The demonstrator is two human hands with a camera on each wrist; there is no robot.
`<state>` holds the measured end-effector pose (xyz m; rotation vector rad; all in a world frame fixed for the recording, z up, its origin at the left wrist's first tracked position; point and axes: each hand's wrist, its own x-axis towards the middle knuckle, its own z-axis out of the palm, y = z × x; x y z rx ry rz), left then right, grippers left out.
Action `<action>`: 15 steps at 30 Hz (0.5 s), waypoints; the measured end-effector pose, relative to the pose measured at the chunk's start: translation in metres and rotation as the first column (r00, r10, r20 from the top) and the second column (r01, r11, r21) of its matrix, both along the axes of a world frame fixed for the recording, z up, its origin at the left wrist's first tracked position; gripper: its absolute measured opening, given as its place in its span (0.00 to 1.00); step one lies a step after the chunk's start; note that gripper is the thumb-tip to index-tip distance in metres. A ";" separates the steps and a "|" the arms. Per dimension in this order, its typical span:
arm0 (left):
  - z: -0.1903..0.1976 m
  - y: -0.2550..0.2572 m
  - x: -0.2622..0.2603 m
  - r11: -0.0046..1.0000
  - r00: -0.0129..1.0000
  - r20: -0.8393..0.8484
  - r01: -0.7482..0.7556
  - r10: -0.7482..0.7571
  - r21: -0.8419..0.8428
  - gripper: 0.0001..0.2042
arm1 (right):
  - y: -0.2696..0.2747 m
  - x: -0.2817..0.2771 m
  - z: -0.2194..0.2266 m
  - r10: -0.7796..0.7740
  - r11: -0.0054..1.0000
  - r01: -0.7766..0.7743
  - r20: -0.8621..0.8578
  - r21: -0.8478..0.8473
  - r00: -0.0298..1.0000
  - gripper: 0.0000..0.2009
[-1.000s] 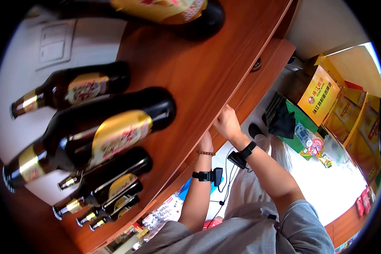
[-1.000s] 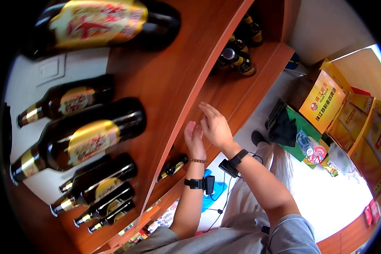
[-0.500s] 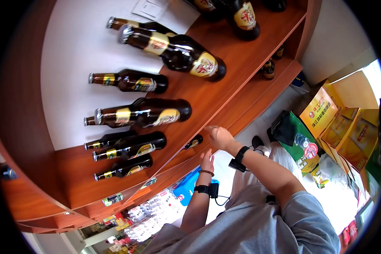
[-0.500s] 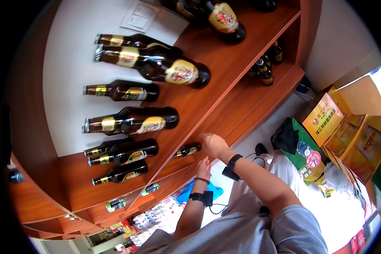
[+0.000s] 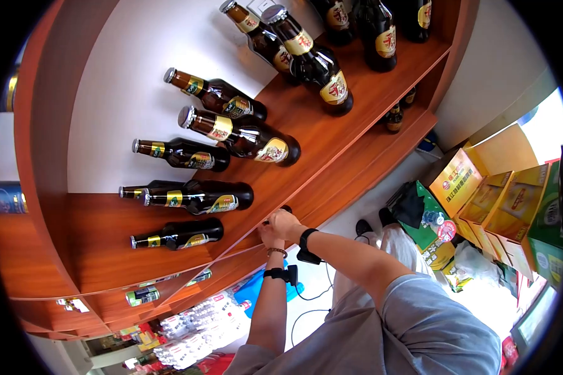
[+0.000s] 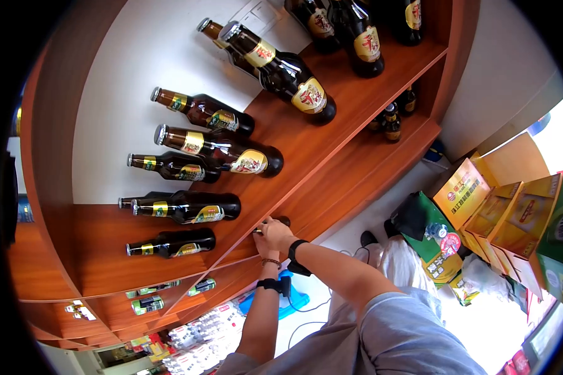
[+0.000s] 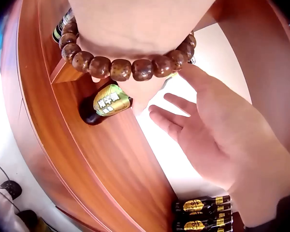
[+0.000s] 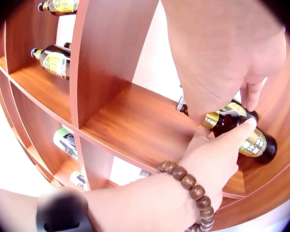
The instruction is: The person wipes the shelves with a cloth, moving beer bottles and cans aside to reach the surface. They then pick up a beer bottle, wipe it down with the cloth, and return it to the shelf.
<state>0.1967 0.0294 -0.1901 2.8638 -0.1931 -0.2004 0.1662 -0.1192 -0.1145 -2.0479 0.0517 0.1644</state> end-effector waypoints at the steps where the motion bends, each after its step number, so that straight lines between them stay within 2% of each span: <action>1: -0.002 0.005 0.007 0.941 0.981 0.026 0.176 -0.192 0.289 0.19 | 0.004 0.003 -0.008 0.015 1.000 -0.015 0.000 0.000 1.000 0.23; 2: -0.008 0.008 0.011 0.770 0.925 -0.002 0.317 -0.379 0.554 0.16 | 0.008 0.005 -0.017 0.030 1.000 -0.030 -0.001 0.000 1.000 0.22; 3: -0.020 0.011 0.013 0.939 0.964 0.018 0.256 -0.267 0.229 0.17 | 0.026 0.008 -0.030 -0.022 0.999 0.024 0.041 -0.047 0.999 0.24; 4: -0.038 0.020 0.014 0.981 0.988 -0.006 0.151 -0.153 -0.121 0.18 | 0.043 0.007 -0.034 -0.075 0.993 0.082 0.087 -0.088 0.993 0.26; 5: -0.057 0.032 0.015 0.894 0.996 -0.070 0.015 -0.052 -0.448 0.19 | 0.054 0.005 -0.032 -0.160 0.985 0.166 0.094 -0.055 0.983 0.27; 6: -0.068 0.036 0.018 0.694 0.985 -0.174 -0.134 0.013 -0.707 0.20 | 0.058 0.002 -0.038 -0.153 0.984 0.166 0.162 -0.069 0.975 0.27; 7: -0.078 0.041 0.021 0.401 0.960 -0.273 -0.272 0.055 -0.875 0.21 | 0.060 0.003 -0.050 -0.147 0.982 0.170 0.232 -0.083 0.962 0.28; 8: -0.074 0.035 0.020 0.310 0.944 -0.313 -0.330 0.103 -0.892 0.21 | 0.058 0.005 -0.057 -0.138 0.980 0.175 0.302 -0.098 0.943 0.29; 9: -0.066 0.027 0.020 0.299 0.936 -0.327 -0.352 0.132 -0.887 0.21 | 0.052 0.004 -0.048 -0.099 0.981 0.138 0.261 -0.134 0.960 0.30; 12: -0.047 -0.006 0.016 0.388 0.930 -0.336 -0.369 0.152 -0.845 0.20 | 0.027 -0.008 -0.030 -0.177 0.980 0.188 0.151 -0.062 0.973 0.30; 13: -0.041 -0.018 0.014 0.411 0.929 -0.346 -0.369 0.133 -0.833 0.19 | 0.022 -0.005 -0.040 -0.241 0.970 0.241 0.244 0.030 0.939 0.30; 15: -0.037 -0.046 0.009 0.449 0.928 -0.363 -0.358 0.078 -0.819 0.19 | -0.004 -0.017 -0.032 -0.290 0.957 0.284 0.192 0.060 0.937 0.30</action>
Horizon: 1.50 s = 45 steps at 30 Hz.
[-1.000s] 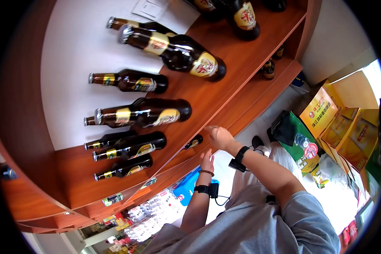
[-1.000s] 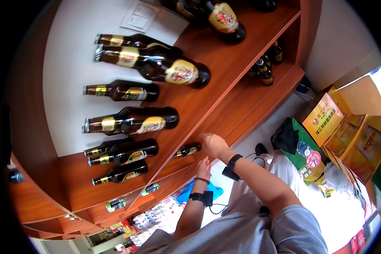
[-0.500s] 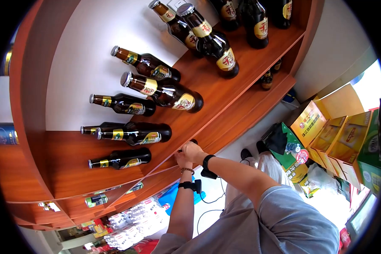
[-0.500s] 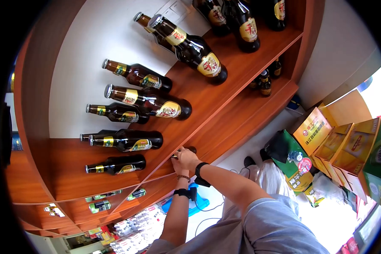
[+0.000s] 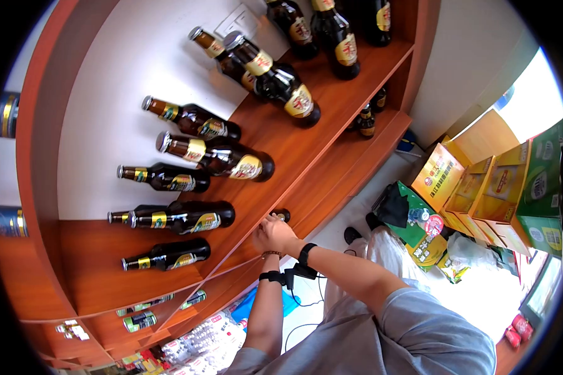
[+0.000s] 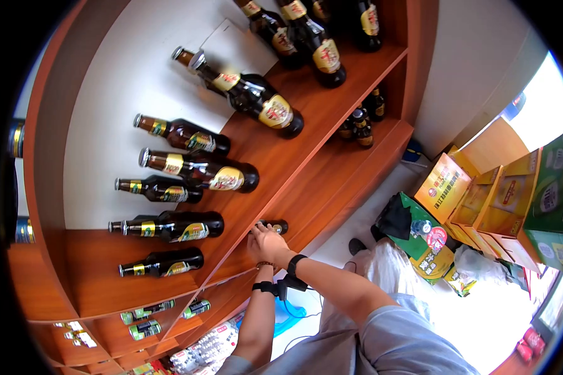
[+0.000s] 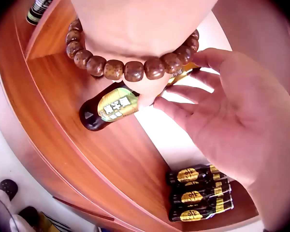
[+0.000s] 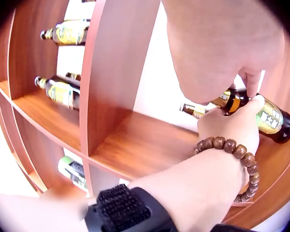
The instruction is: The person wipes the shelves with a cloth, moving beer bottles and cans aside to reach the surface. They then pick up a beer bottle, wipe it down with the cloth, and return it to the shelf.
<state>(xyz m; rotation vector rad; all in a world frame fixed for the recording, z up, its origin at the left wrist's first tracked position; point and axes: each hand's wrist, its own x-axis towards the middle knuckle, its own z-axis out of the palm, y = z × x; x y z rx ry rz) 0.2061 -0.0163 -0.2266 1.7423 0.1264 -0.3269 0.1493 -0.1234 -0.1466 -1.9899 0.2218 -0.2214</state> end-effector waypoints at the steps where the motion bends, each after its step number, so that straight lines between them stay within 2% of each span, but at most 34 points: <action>1: 0.004 -0.018 0.000 0.999 0.999 -0.011 0.036 -0.036 -0.005 0.19 | -0.021 -0.006 0.006 -0.025 1.000 0.025 -0.020 0.012 0.999 0.30; 2: 0.006 -0.036 -0.001 0.997 0.996 -0.023 0.081 -0.081 -0.013 0.18 | -0.042 -0.016 0.020 -0.074 0.991 0.078 -0.036 0.112 0.997 0.32; 5: 0.012 -0.092 -0.005 0.971 0.970 -0.050 0.237 -0.238 -0.025 0.17 | -0.089 -0.028 0.008 -0.210 0.972 0.210 -0.019 0.109 0.978 0.35; 7: 0.014 -0.133 -0.004 0.937 0.935 -0.060 0.348 -0.350 -0.039 0.17 | -0.128 -0.039 0.018 -0.259 0.963 0.261 -0.043 0.068 0.965 0.38; 11: 0.021 -0.213 0.010 0.819 0.819 -0.012 0.573 -0.574 -0.036 0.16 | -0.192 -0.052 0.017 -0.359 0.931 0.357 0.014 0.073 0.933 0.37; 13: 0.024 -0.251 0.016 0.788 0.800 -0.005 0.589 -0.600 -0.180 0.15 | -0.223 -0.066 0.032 -0.381 0.920 0.376 0.029 0.110 0.924 0.36; 14: 0.031 -0.270 0.011 0.783 0.845 -0.070 0.457 -0.531 -0.422 0.10 | -0.238 -0.075 0.043 -0.359 0.912 0.346 0.019 0.219 0.933 0.36; 17: 0.037 -0.310 0.005 0.775 0.856 0.021 0.479 -0.517 -0.414 0.08 | -0.259 -0.089 0.031 -0.374 0.920 0.370 0.009 0.133 0.927 0.36; 18: 0.055 -0.320 -0.002 0.795 0.821 0.141 0.571 -0.553 -0.203 0.09 | -0.265 -0.095 0.026 -0.368 0.918 0.366 -0.019 0.150 0.930 0.38; 19: 0.063 -0.329 -0.003 0.808 0.789 0.184 0.587 -0.586 0.055 0.12 | -0.268 -0.101 0.023 -0.372 0.916 0.372 -0.031 0.148 0.928 0.38; 20: 0.070 -0.336 -0.003 0.773 0.755 0.207 0.553 -0.623 0.311 0.15 | -0.272 -0.108 0.022 -0.376 0.914 0.378 -0.042 0.146 0.926 0.38; 21: 0.068 -0.339 -0.002 0.780 0.756 0.218 0.553 -0.617 0.293 0.16 | -0.275 -0.114 0.021 -0.381 0.912 0.384 -0.050 0.143 0.923 0.38; 22: 0.065 -0.344 0.000 0.787 0.757 0.232 0.553 -0.611 0.272 0.17 | -0.276 -0.120 0.018 -0.389 0.894 0.390 -0.051 0.219 0.920 0.38; 23: 0.060 -0.349 0.003 0.794 0.757 0.247 0.553 -0.605 0.251 0.17 | -0.278 -0.125 0.018 -0.402 0.891 0.405 -0.055 0.204 0.914 0.37; 25: 0.045 -0.353 0.010 0.786 0.737 0.286 0.529 -0.612 0.320 0.18 | -0.280 -0.135 0.021 -0.429 0.885 0.433 -0.061 0.172 0.901 0.36; 30: 0.050 -0.368 0.006 0.775 0.742 0.267 0.505 -0.615 0.381 0.19 | -0.284 -0.156 0.017 -0.431 0.871 0.439 -0.082 0.220 0.898 0.34; 33: 0.053 -0.373 0.006 0.724 0.727 0.249 0.461 -0.640 0.513 0.22 | -0.286 -0.164 0.008 -0.435 0.869 0.444 -0.091 0.220 0.896 0.33; 35: 0.057 -0.377 0.004 0.739 0.728 0.303 0.397 -0.615 0.545 0.24 | -0.287 -0.171 -0.001 -0.426 0.866 0.445 -0.129 0.229 0.895 0.30; 36: 0.057 -0.378 0.001 0.740 0.726 0.321 0.372 -0.608 0.561 0.25 | -0.287 -0.177 -0.009 -0.417 0.861 0.449 -0.174 0.238 0.892 0.29; 37: 0.059 -0.380 0.001 0.729 0.760 0.252 0.389 -0.599 0.563 0.28 | -0.286 -0.181 -0.018 -0.405 0.860 0.448 -0.210 0.244 0.890 0.28; 39: 0.048 -0.378 0.002 0.740 0.750 0.312 0.331 -0.583 0.586 0.31 | -0.277 -0.192 -0.055 -0.430 0.866 0.474 -0.248 0.159 0.868 0.24; 42: 0.054 -0.379 -0.002 0.710 0.805 0.164 0.381 -0.569 0.593 0.39 | -0.263 -0.213 -0.095 -0.445 0.881 0.472 -0.337 -0.002 0.829 0.22; 45: 0.044 -0.367 -0.009 0.663 0.754 0.210 0.366 -0.622 0.653 0.47 | -0.257 -0.233 -0.123 -0.460 0.869 0.493 -0.426 -0.038 0.779 0.24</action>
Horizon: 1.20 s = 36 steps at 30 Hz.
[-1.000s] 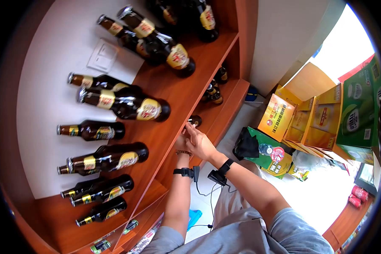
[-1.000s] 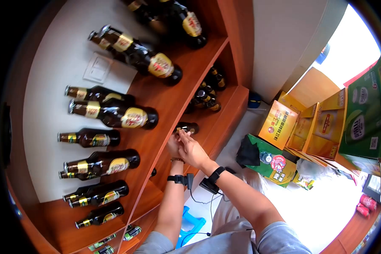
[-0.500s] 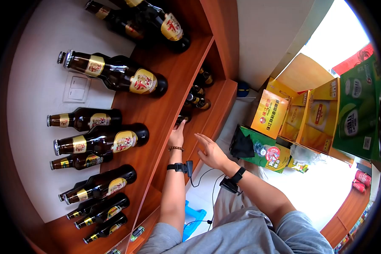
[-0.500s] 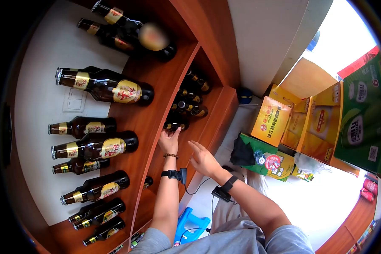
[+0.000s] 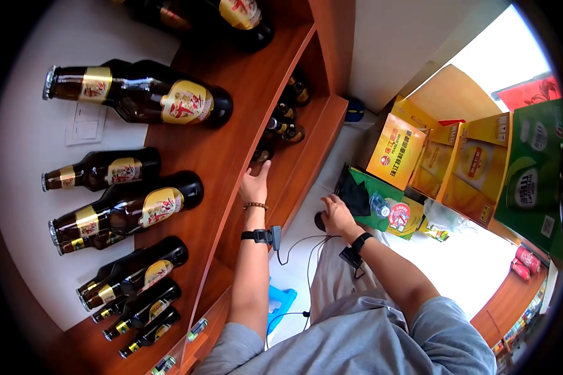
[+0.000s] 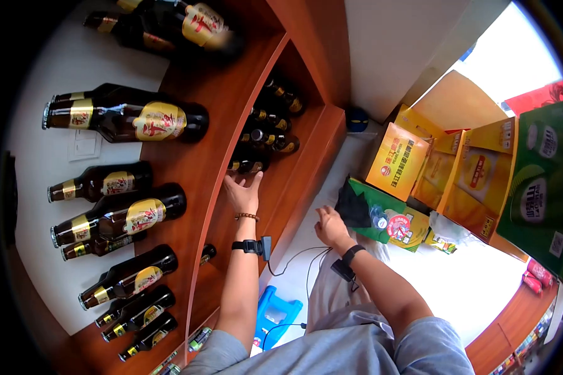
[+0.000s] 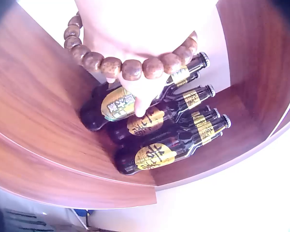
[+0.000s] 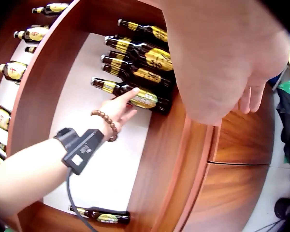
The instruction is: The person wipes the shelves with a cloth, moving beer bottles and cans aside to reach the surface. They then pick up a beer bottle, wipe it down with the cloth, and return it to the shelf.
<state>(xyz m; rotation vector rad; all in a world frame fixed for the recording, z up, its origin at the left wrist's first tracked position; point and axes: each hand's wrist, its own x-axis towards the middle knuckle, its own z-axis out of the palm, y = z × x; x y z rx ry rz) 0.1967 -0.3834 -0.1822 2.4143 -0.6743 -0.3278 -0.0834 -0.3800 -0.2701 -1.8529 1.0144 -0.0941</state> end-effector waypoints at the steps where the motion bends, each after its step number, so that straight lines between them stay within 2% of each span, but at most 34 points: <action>1: -0.001 0.012 -0.005 0.999 0.998 0.056 0.025 -0.024 -0.024 0.47 | 0.006 -0.005 -0.023 0.007 1.000 -0.008 -0.077 -0.014 0.997 0.26; 2: -0.003 0.025 -0.010 0.998 0.992 0.114 0.051 -0.046 -0.044 0.48 | 0.014 -0.013 -0.042 0.011 0.999 -0.019 -0.195 -0.038 0.981 0.32; 4: 0.010 0.057 -0.033 0.989 0.974 -0.218 -0.095 0.069 -0.115 0.45 | 0.020 -0.024 -0.093 0.195 0.979 -0.144 -0.466 0.143 0.863 0.36; 6: 0.026 0.098 -0.065 0.983 0.974 -0.222 -0.071 0.033 -0.167 0.42 | 0.016 -0.031 -0.106 0.213 0.938 -0.008 -0.561 0.345 0.800 0.39; 9: 0.039 0.168 -0.102 0.992 0.967 -0.252 -0.057 0.026 -0.115 0.41 | 0.022 -0.037 -0.139 0.235 0.939 -0.013 -0.617 0.342 0.751 0.40; 10: 0.040 0.194 -0.112 0.992 0.970 -0.242 -0.054 0.025 -0.114 0.40 | 0.023 -0.040 -0.165 0.248 0.932 -0.016 -0.604 0.363 0.757 0.42; 11: 0.043 0.220 -0.120 0.995 0.966 -0.256 -0.066 0.044 -0.081 0.40 | 0.022 -0.041 -0.181 0.289 0.933 -0.088 -0.582 0.349 0.760 0.47; 13: 0.046 0.263 -0.128 0.995 0.965 -0.245 -0.100 0.096 -0.004 0.41 | 0.028 -0.045 -0.212 0.281 0.958 -0.172 -0.623 0.229 0.730 0.48; 14: 0.047 0.281 -0.130 0.991 0.965 -0.225 -0.127 0.132 0.037 0.40 | 0.023 -0.043 -0.201 0.284 0.958 -0.189 -0.631 0.215 0.722 0.44; 15: 0.051 0.298 -0.130 0.984 0.960 -0.216 -0.169 0.179 0.063 0.40 | 0.024 -0.044 -0.202 0.137 0.990 -0.137 -0.584 0.044 0.800 0.34; 16: 0.051 0.310 -0.130 0.975 0.952 -0.214 -0.204 0.218 0.083 0.39 | 0.020 -0.051 -0.188 0.061 0.998 -0.059 -0.384 0.017 0.921 0.24; 18: 0.048 0.334 -0.125 0.948 0.930 -0.190 -0.315 0.316 0.036 0.37 | 0.027 -0.047 -0.199 -0.112 0.992 0.098 -0.177 -0.085 0.978 0.21; 19: 0.045 0.346 -0.118 0.935 0.924 -0.146 -0.356 0.354 0.014 0.37 | 0.025 -0.046 -0.203 -0.090 0.995 0.097 -0.237 0.016 0.967 0.25; 20: 0.030 0.364 -0.107 0.904 0.902 -0.158 -0.418 0.402 -0.085 0.37 | 0.030 -0.045 -0.206 -0.058 0.998 0.045 -0.264 -0.054 0.963 0.26; 22: 0.001 0.399 -0.075 0.859 0.883 -0.051 -0.466 0.466 -0.213 0.37 | 0.039 -0.052 -0.219 0.021 0.978 -0.086 -0.326 -0.188 0.945 0.29; 23: 0.009 0.400 -0.063 0.823 0.858 -0.042 -0.504 0.512 -0.261 0.35 | 0.046 -0.061 -0.246 0.014 0.937 -0.138 -0.362 -0.320 0.932 0.32; 24: 0.020 0.392 -0.044 0.784 0.832 -0.032 -0.535 0.554 -0.315 0.33 | 0.043 -0.059 -0.230 0.008 0.959 -0.113 -0.373 -0.258 0.928 0.30; 26: 0.038 0.394 -0.004 0.780 0.846 -0.048 -0.511 0.532 -0.363 0.28 | 0.034 -0.042 -0.162 -0.009 0.998 -0.017 -0.428 -0.057 0.904 0.23; 27: 0.045 0.392 0.015 0.779 0.857 -0.064 -0.494 0.512 -0.387 0.27 | 0.036 -0.045 -0.169 0.003 0.987 -0.072 -0.428 -0.144 0.904 0.19; 29: 0.050 0.393 0.048 0.807 0.869 -0.044 -0.475 0.493 -0.352 0.26 | 0.038 -0.055 -0.190 0.017 0.932 -0.172 -0.434 -0.320 0.901 0.13; 30: 0.051 0.395 0.061 0.823 0.873 -0.032 -0.471 0.487 -0.316 0.25 | 0.041 -0.060 -0.197 0.012 0.910 -0.144 -0.323 -0.388 0.946 0.12; 32: 0.049 0.402 0.077 0.849 0.880 -0.019 -0.463 0.474 -0.255 0.24 | 0.042 -0.066 -0.211 -0.028 0.939 -0.088 -0.326 -0.334 0.945 0.07; 35: 0.044 0.414 0.082 0.872 0.889 -0.006 -0.450 0.457 -0.192 0.23 | 0.043 -0.066 -0.199 0.092 0.936 -0.191 -0.318 -0.297 0.944 0.06; 36: 0.041 0.415 0.083 0.879 0.894 0.004 -0.441 0.449 -0.179 0.22 | 0.049 -0.065 -0.187 0.058 0.945 -0.132 -0.243 -0.300 0.968 0.07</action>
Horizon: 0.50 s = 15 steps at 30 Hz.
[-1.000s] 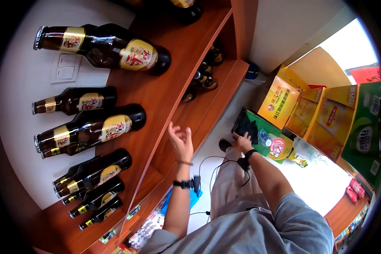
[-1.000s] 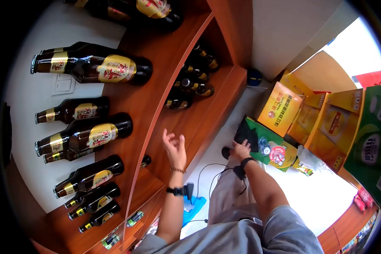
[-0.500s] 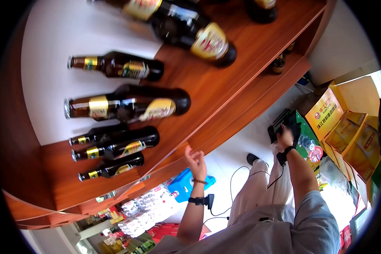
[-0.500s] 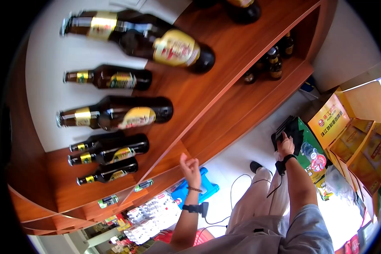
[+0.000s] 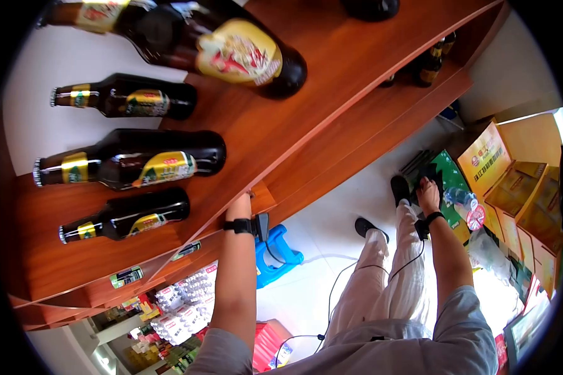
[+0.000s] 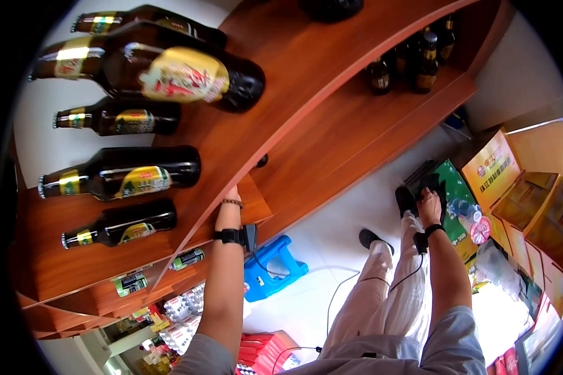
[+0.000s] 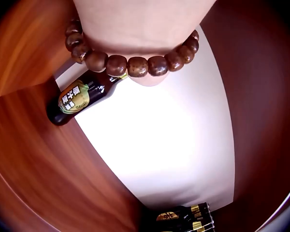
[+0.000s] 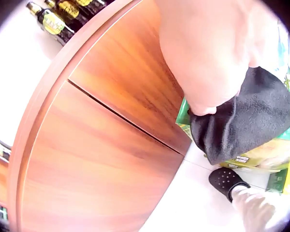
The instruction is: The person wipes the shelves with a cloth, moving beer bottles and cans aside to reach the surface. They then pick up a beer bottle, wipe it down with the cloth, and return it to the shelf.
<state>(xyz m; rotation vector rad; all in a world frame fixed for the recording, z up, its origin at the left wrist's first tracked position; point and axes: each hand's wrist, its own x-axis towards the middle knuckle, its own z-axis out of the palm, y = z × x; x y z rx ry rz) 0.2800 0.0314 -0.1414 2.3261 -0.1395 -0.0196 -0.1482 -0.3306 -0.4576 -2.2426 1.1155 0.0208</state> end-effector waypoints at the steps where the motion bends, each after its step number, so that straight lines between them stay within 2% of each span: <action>1: -0.003 0.001 0.002 1.000 1.000 0.003 0.009 -0.009 0.020 0.21 | 0.006 0.003 0.015 -0.034 0.999 0.033 0.076 0.008 0.997 0.08; 4: -0.011 -0.005 0.008 0.998 1.000 0.018 0.023 -0.024 0.052 0.20 | 0.021 0.009 0.049 -0.077 0.997 0.078 0.317 0.010 0.945 0.08; 6: -0.015 -0.007 0.008 0.997 0.999 0.028 0.025 -0.027 0.069 0.19 | 0.030 0.013 0.089 -0.214 0.967 0.151 0.334 0.206 0.918 0.08; 7: -0.016 -0.008 0.005 0.997 0.999 0.031 0.023 -0.026 0.078 0.19 | 0.035 0.014 0.101 -0.218 0.969 0.146 0.418 0.198 0.882 0.08; 10: -0.023 -0.015 -0.009 0.994 0.998 0.051 0.017 -0.022 0.105 0.18 | 0.044 0.035 0.149 -0.272 0.946 0.106 0.576 0.306 0.771 0.08; 11: -0.024 -0.018 -0.015 0.994 0.998 0.059 0.013 -0.019 0.112 0.18 | 0.044 0.048 0.178 -0.296 0.917 0.079 0.532 0.392 0.793 0.08; 12: -0.026 -0.022 -0.022 0.994 0.997 0.075 0.006 -0.015 0.110 0.18 | 0.045 0.067 0.198 -0.300 0.903 0.030 0.579 0.429 0.758 0.08; 14: -0.025 -0.024 -0.044 0.999 0.995 0.098 0.003 -0.007 0.033 0.18 | 0.045 0.110 0.213 -0.320 0.881 -0.050 0.670 0.471 0.670 0.08; 15: -0.020 -0.024 -0.056 1.000 0.994 0.106 0.006 -0.004 -0.024 0.18 | 0.044 0.132 0.213 -0.295 0.877 -0.101 0.692 0.470 0.659 0.10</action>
